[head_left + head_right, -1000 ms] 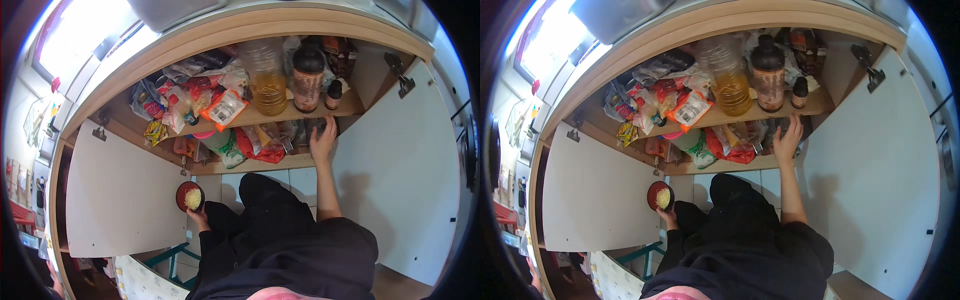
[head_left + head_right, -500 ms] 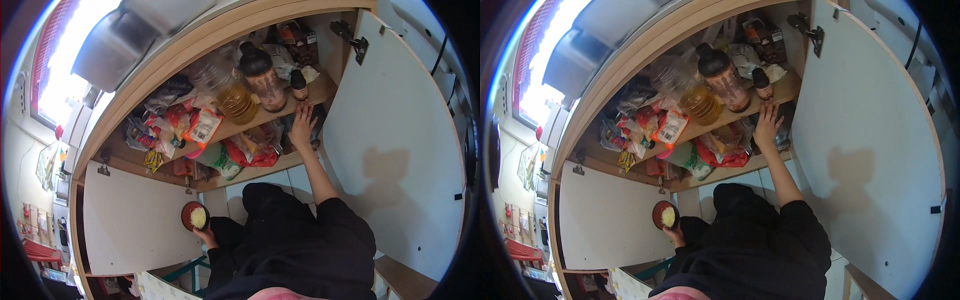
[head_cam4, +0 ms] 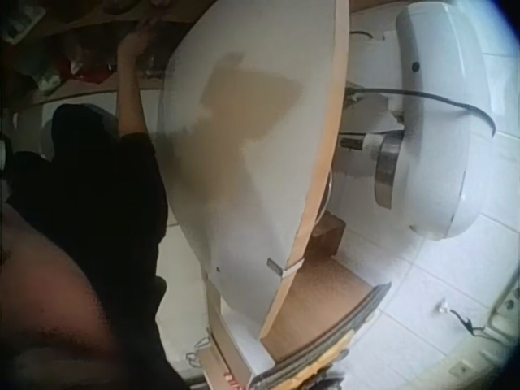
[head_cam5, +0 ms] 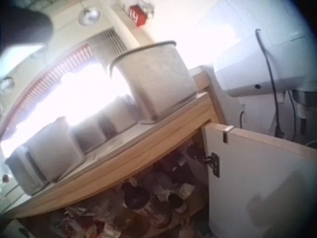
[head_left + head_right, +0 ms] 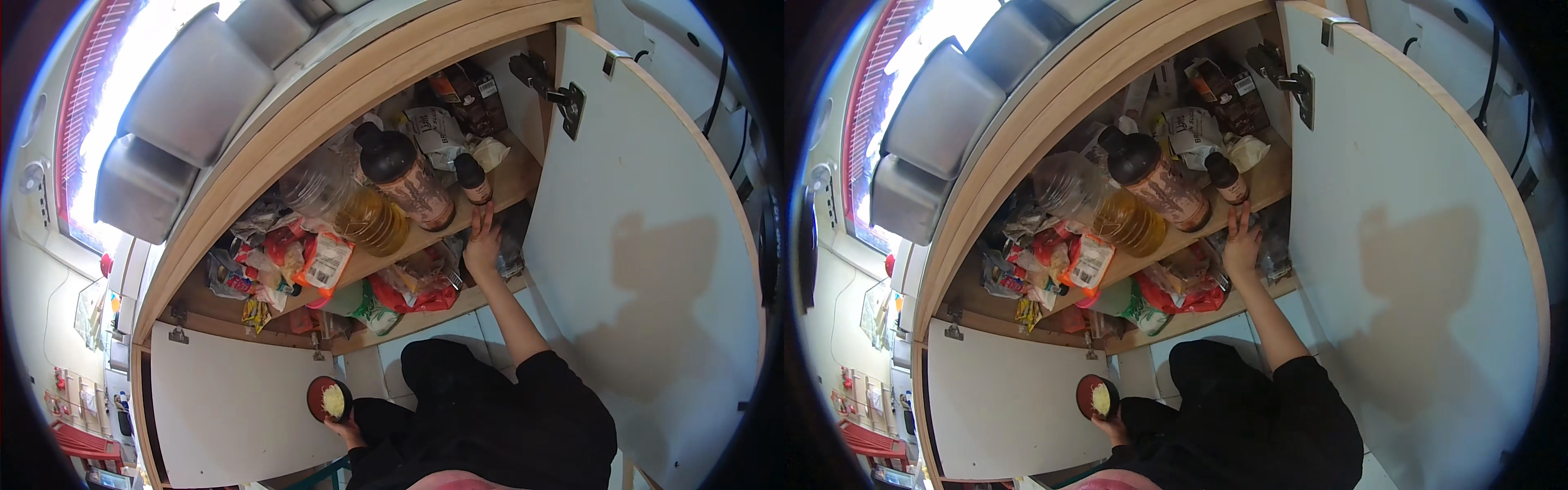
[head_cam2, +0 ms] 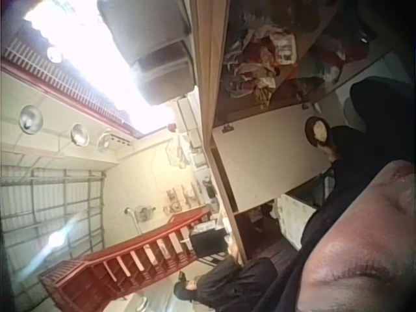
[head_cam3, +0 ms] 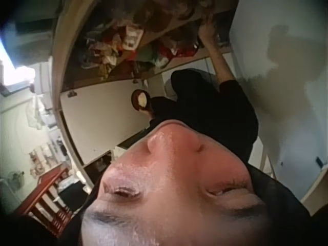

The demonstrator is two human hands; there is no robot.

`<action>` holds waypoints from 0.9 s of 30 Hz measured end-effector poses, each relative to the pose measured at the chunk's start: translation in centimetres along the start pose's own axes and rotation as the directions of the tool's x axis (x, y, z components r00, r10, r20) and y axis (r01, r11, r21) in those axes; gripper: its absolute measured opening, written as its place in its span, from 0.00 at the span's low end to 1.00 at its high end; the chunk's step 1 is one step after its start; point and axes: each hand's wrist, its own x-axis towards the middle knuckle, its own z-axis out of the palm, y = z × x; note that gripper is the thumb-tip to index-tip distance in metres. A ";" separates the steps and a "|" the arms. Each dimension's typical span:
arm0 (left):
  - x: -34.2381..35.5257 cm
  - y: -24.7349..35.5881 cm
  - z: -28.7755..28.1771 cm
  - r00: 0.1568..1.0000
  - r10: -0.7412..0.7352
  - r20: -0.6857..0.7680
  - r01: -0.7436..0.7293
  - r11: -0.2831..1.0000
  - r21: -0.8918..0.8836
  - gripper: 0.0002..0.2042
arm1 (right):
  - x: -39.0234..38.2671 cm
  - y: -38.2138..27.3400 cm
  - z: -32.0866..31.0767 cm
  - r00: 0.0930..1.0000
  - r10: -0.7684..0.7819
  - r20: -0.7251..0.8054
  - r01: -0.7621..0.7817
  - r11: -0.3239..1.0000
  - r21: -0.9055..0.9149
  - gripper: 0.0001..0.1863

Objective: The person prepares bread rolls by hand, shaping dough pieces with fillings on a workspace before placing them onto a baking tray. They then retrieve a bowl of grated cheese from a counter and gather additional ingredients from an under-counter storage cabinet.

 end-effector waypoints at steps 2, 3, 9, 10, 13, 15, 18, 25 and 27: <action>0.2 0.1 0.5 1.000 -0.005 0.013 0.005 1.000 -0.015 0.30 | 0.0 0.2 0.3 1.000 0.002 -0.001 -0.002 1.000 0.027 0.40; 0.3 0.0 0.7 1.000 -0.010 0.012 0.010 1.000 -0.017 0.30 | 0.1 0.4 0.4 1.000 -0.001 0.000 0.001 1.000 0.022 0.40; 0.8 -0.4 0.9 0.999 -0.028 0.040 0.030 0.999 -0.041 0.29 | 0.4 -0.1 0.1 0.987 -0.108 -0.122 0.099 0.992 -0.077 0.44; 0.7 -0.7 1.0 0.998 -0.025 0.054 0.027 0.999 -0.042 0.29 | 0.3 0.1 0.0 0.993 -0.083 -0.089 0.077 0.994 -0.074 0.44; 0.8 -1.0 1.2 0.997 -0.015 0.075 0.020 0.998 -0.063 0.29 | 0.3 0.3 -0.2 0.997 -0.067 -0.025 0.064 0.994 -0.087 0.46; 0.8 -1.0 0.5 0.997 -0.007 0.075 0.013 0.997 -0.081 0.29 | 0.1 0.0 -0.6 0.997 -0.075 0.011 0.076 0.992 -0.100 0.47; 0.6 -1.1 0.3 0.999 0.012 0.040 -0.010 0.998 -0.060 0.29 | 0.0 -0.4 -1.2 0.998 -0.050 0.048 0.054 0.994 -0.090 0.43; 0.5 -1.5 0.1 1.000 0.008 -0.007 -0.008 0.998 -0.060 0.29 | 0.1 -1.4 -2.5 0.993 0.035 0.117 -0.031 0.999 -0.040 0.52; 1.0 -1.6 -0.8 1.000 0.025 0.004 -0.025 0.999 -0.031 0.29 | -0.1 -1.8 -2.7 0.988 0.046 0.150 -0.045 0.999 -0.012 0.51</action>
